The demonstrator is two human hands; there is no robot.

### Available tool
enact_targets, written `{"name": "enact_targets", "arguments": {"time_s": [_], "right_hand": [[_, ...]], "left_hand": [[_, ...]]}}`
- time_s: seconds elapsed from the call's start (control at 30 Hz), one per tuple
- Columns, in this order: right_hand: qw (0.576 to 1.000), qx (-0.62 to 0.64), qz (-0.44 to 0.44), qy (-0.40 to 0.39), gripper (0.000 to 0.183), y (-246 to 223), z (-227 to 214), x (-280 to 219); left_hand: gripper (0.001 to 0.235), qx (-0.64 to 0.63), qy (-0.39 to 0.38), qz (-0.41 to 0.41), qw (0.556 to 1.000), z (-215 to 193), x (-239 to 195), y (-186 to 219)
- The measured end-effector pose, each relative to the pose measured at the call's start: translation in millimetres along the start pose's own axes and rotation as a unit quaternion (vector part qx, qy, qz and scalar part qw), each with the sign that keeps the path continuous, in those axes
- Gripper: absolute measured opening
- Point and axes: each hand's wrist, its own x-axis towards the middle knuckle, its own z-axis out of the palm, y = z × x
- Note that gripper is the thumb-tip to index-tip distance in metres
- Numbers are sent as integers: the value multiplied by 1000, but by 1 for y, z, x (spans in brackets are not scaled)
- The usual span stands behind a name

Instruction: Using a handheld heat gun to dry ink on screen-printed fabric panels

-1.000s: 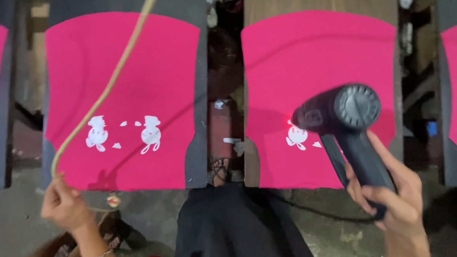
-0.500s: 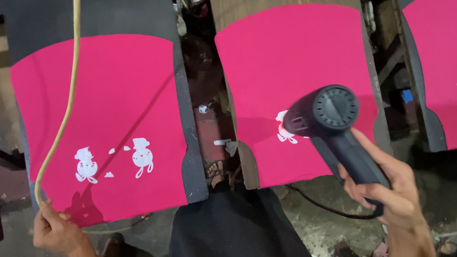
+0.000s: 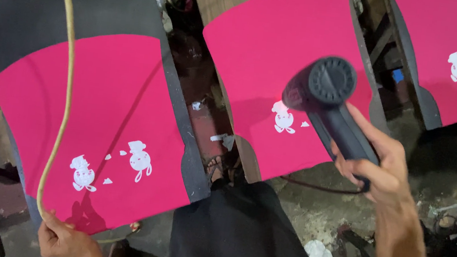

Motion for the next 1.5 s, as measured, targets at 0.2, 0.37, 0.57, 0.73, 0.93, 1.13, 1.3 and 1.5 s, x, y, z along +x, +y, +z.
{"name": "enact_targets", "arguments": {"time_s": [0.2,0.37,0.57,0.73,0.93,1.13,1.3,1.5], "right_hand": [[1000,-1,10,-2,98,0,4,-8],[1000,-26,7,-17,97,-6,-7,-20],[1000,-19,-7,18,100,5,-5,-27],[997,-13,-27,-76,94,4,-11,-38],[997,-25,6,70,103,-1,1,-44],[999,-23,-44,6,95,1,3,-47],[999,22,-14,-32,97,3,-13,-59],[998,-14,-25,58,96,6,-3,-55]], "left_hand": [[37,22,-50,7,998,-4,-4,3],[36,47,-49,33,997,-5,-4,22],[39,-13,-20,20,1000,0,-3,-18],[35,39,-58,-105,992,-6,-1,53],[35,-21,-50,-26,998,-9,-2,56],[39,43,-117,-68,990,-21,-2,117],[40,56,-135,-102,984,-20,-2,125],[32,-1,-106,-68,992,-15,-2,90]]}}
